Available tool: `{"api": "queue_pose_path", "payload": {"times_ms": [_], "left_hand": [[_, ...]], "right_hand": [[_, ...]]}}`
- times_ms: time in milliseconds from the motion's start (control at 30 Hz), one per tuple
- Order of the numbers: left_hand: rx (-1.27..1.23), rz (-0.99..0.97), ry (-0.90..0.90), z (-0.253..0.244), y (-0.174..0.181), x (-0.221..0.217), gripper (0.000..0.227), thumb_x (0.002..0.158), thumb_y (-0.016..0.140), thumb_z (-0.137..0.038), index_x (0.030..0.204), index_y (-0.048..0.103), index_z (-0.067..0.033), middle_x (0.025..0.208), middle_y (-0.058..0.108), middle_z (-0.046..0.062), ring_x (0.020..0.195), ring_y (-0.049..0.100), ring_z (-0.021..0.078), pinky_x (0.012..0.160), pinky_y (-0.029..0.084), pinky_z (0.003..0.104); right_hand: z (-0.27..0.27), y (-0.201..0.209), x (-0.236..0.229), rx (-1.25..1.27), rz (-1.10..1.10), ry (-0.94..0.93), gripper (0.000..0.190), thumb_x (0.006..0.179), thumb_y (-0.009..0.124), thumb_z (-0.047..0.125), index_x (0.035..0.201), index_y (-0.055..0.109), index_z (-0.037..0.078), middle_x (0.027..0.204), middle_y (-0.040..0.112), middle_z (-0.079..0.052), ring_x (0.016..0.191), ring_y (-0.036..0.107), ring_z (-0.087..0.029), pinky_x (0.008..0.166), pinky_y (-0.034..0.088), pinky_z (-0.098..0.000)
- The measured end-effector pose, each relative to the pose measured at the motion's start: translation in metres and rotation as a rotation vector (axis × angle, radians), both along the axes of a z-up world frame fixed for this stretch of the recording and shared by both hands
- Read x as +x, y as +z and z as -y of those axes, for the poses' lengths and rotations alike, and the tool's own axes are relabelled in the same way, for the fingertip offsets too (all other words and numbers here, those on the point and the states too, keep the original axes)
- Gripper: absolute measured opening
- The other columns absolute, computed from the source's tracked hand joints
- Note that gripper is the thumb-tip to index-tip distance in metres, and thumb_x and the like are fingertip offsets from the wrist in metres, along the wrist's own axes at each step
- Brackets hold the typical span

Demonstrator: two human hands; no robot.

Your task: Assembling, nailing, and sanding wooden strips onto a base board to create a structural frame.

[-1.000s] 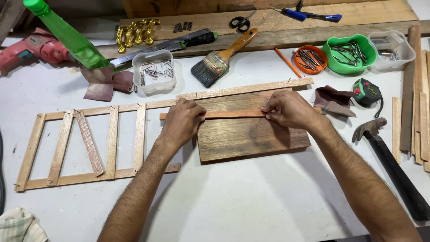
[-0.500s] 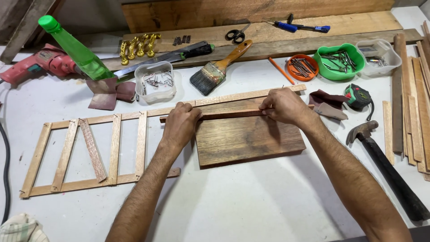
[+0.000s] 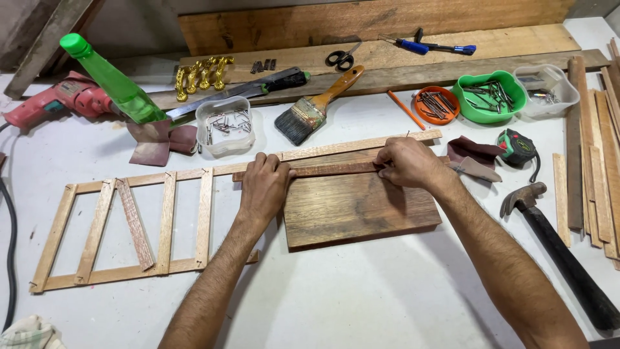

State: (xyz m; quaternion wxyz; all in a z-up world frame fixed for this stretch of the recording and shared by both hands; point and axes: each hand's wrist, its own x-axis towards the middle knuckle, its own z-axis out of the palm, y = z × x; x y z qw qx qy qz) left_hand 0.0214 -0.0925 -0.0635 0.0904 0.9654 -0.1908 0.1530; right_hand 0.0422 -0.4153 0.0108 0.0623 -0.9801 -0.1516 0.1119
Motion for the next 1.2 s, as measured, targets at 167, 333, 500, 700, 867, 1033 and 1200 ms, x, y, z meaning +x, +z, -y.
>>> {"api": "queue_pose_path", "payload": {"times_ms": [167,333,500,700,867,1033,1200], "left_hand": [[0.101,0.058,-0.097,-0.007,0.010,-0.001,0.042,0.084,0.071,-0.046,0.098,0.075,-0.0063,0.104,0.069,0.011,0.101,0.059,0.0241,0.088,0.052,0.043],[0.162,0.211,-0.093,-0.018,0.029,0.013,0.040,0.102,0.066,-0.047,0.105,0.074,-0.0076,0.104,0.066,0.007,0.100,0.057,0.0224,0.086,0.048,0.040],[-0.038,0.647,-0.002,-0.013,0.097,0.017,0.018,0.107,0.071,-0.033,0.106,0.074,-0.0159,0.116,0.064,0.001,0.122,0.056,0.0227,0.111,0.039,0.045],[-0.235,0.676,-0.017,-0.023,0.136,0.014,0.021,0.106,0.072,-0.037,0.102,0.074,-0.0156,0.126,0.063,0.006,0.131,0.052,0.0296,0.117,0.033,0.052],[-0.244,0.734,0.001,-0.030,0.145,0.009,0.021,0.104,0.074,-0.038,0.102,0.073,-0.0172,0.123,0.061,0.006,0.129,0.052,0.0305,0.116,0.034,0.052],[-0.389,0.756,0.116,-0.016,0.150,0.002,0.042,0.094,0.084,-0.032,0.123,0.063,-0.0096,0.119,0.058,0.015,0.119,0.051,0.0316,0.106,0.041,0.051],[-0.836,0.336,-0.033,0.026,0.121,0.021,0.055,0.092,0.084,-0.020,0.127,0.045,-0.0046,0.100,0.060,0.012,0.093,0.066,0.0189,0.073,0.062,0.033]], "right_hand": [[0.003,-0.009,-0.002,-0.017,0.008,0.016,0.028,0.084,0.081,0.022,0.112,0.076,0.016,0.107,0.069,-0.002,0.108,0.066,-0.020,0.096,0.056,-0.0394],[0.004,0.004,-0.010,0.013,0.074,0.063,0.038,0.082,0.081,0.025,0.118,0.073,0.018,0.106,0.068,-0.004,0.108,0.062,-0.021,0.096,0.054,-0.0402],[0.007,0.027,-0.017,0.422,0.069,0.120,0.032,0.095,0.070,0.027,0.123,0.073,0.012,0.102,0.068,-0.007,0.089,0.067,-0.018,0.077,0.057,-0.0356],[-0.001,0.036,-0.026,0.968,-0.275,0.013,0.033,0.107,0.052,0.025,0.120,0.072,0.003,0.072,0.056,0.000,0.065,0.052,-0.006,0.058,0.047,-0.0222],[-0.015,0.033,-0.025,1.096,-0.403,-0.099,0.030,0.105,0.054,0.024,0.108,0.071,0.000,0.066,0.054,0.003,0.057,0.045,-0.006,0.050,0.039,-0.0223],[-0.036,0.038,-0.037,1.151,-0.380,-0.068,0.034,0.110,0.057,0.027,0.099,0.069,-0.002,0.067,0.052,0.001,0.057,0.046,-0.007,0.051,0.040,-0.0227],[-0.058,0.054,-0.046,1.275,-0.407,-0.166,0.027,0.105,0.058,0.028,0.105,0.069,0.003,0.076,0.060,0.001,0.068,0.060,-0.008,0.060,0.053,-0.0244]]}}
